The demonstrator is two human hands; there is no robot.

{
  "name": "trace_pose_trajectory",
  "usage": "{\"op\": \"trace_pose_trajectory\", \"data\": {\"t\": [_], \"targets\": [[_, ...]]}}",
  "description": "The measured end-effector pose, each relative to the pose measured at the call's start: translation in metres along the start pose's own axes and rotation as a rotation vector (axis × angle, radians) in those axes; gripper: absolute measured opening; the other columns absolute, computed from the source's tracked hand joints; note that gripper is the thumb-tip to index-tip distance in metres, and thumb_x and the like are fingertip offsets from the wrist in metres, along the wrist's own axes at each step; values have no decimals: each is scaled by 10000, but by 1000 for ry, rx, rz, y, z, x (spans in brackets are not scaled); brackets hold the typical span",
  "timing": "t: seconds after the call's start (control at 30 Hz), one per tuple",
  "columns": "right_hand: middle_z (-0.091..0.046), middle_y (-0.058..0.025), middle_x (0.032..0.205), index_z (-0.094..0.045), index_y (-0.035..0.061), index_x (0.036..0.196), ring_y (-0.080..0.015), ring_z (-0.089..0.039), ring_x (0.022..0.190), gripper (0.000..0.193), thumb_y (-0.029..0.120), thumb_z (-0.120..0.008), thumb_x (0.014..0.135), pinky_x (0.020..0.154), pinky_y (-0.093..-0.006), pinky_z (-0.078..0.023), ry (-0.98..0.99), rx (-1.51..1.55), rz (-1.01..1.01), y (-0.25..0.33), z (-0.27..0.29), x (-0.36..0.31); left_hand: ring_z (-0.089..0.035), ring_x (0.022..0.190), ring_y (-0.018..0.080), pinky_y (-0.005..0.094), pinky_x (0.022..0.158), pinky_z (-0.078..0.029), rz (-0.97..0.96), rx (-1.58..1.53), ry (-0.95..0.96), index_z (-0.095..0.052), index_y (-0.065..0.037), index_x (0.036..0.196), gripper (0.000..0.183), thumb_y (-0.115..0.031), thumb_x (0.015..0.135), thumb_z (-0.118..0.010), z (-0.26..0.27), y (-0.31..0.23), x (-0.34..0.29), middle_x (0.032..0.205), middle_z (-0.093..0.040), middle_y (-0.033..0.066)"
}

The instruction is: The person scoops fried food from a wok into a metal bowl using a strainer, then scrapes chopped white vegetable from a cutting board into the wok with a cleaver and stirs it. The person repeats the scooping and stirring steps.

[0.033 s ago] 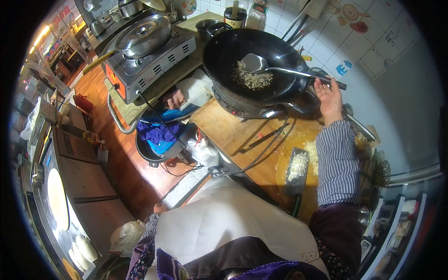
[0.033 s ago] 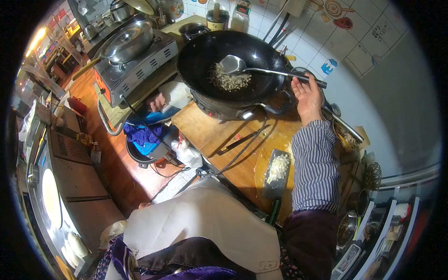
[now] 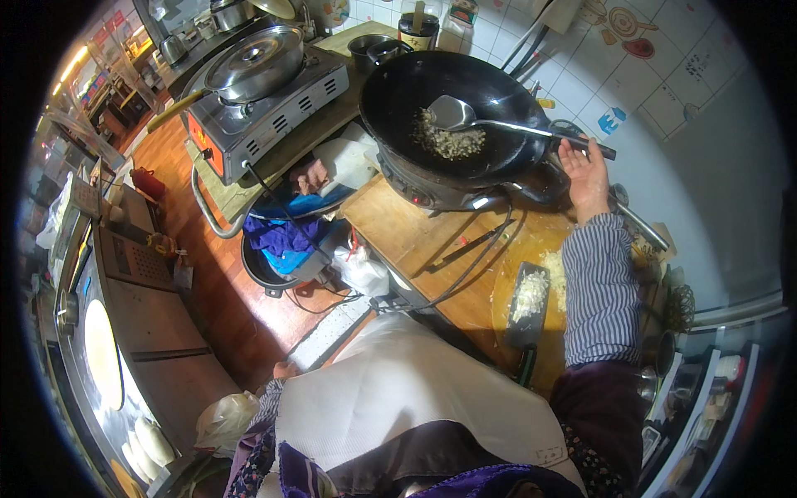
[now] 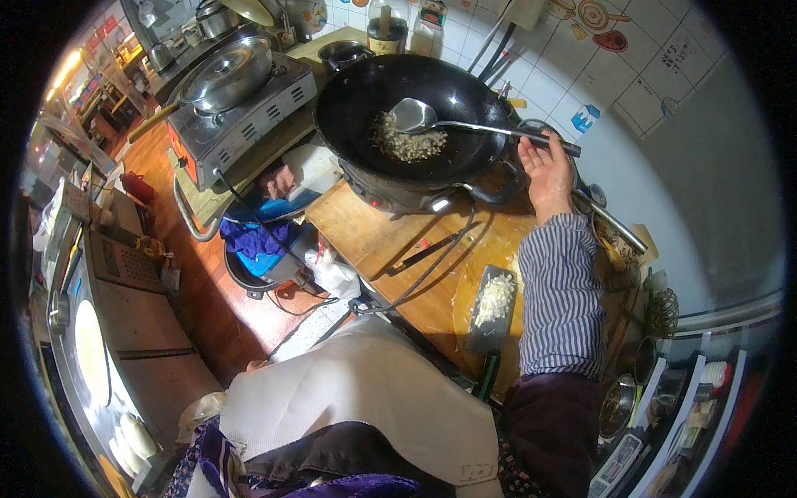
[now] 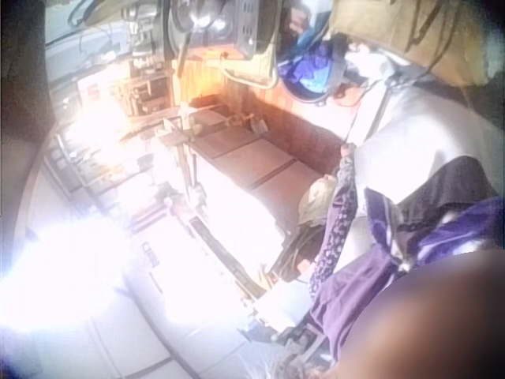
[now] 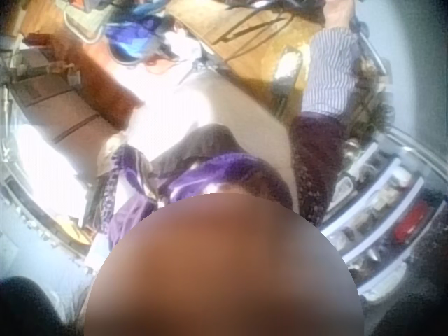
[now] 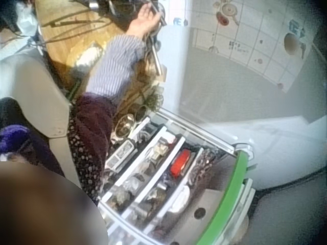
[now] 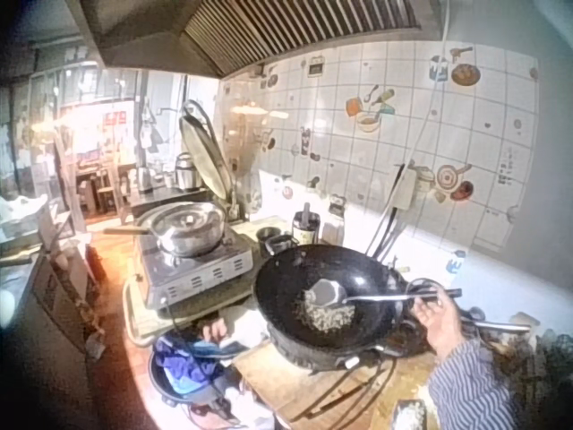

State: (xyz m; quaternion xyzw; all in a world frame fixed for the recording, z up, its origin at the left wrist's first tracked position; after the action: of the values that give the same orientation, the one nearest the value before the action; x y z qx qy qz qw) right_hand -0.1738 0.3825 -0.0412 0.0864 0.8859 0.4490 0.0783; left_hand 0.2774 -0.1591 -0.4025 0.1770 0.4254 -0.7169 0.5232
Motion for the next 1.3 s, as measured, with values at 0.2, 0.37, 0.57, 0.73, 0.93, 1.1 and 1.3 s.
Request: {"op": "trace_pose_trajectory", "data": {"t": [0.2,0.37,0.57,0.73,0.93,1.1,1.3], "targets": [[-467,-206,1129,-470,-16,1093,-287,-530,1032,339,224,-565,872,911,-373,-463,15,-5,-4,-3,-2,-2,-585,568,191,320,530,-461,-15,12,18,-636,59,712,209,-115,772,-537,0,2,4,633,-610,128],[-474,-203,1115,-465,-25,1086,-283,-535,1022,349,225,-573,868,908,-369,-465,5,-1,1,-3,-3,-4,-586,571,190,320,531,-462,-27,18,25,-637,60,715,210,-116,773,-537,2,2,5,637,-611,129],[-491,-191,1081,-427,-68,1102,-275,-534,1014,398,223,-569,870,919,-364,-456,-29,-2,-11,-2,3,-9,-587,576,190,318,536,-463,-23,-10,34,-637,61,718,216,-121,780,-540,3,2,4,649,-615,130],[-509,-164,1055,-441,-59,1098,-253,-529,998,389,229,-569,870,931,-356,-442,-59,68,-13,4,29,-52,-581,563,188,309,523,-461,-22,24,33,-634,61,726,222,-126,795,-537,6,-3,-1,661,-617,137],[-560,-80,949,-534,23,1018,-183,-547,899,233,215,-546,886,822,-307,-466,-144,-411,-45,0,109,-178,-578,550,196,297,457,-446,-101,-174,28,-603,71,792,196,-103,823,-518,1,-42,-23,664,-606,146],[-586,-65,835,-560,-1,998,-136,-548,787,172,126,-533,884,743,-278,-449,-145,-1282,209,-33,179,-282,-591,533,204,292,434,-469,-93,-122,222,-584,80,866,202,-109,847,-517,-11,-75,-7,703,-614,149],[-578,-65,886,-557,5,1001,-149,-551,850,192,119,-582,849,776,-279,-448,-278,-1159,10,-53,197,-348,-567,575,179,272,472,-486,-12,-33,348,-484,54,1019,274,-140,844,-567,-23,-102,11,794,-595,132]]}}
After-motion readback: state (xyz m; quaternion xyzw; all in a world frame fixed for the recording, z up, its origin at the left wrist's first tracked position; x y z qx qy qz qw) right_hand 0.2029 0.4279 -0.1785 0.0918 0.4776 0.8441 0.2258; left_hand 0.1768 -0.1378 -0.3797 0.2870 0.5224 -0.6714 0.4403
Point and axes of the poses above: each hand's wrist, its own x-axis towards the middle knuckle, its own z-axis out of the back of the hand, y = z × x, the point moved 1 cm from there along x, towards the middle knuckle
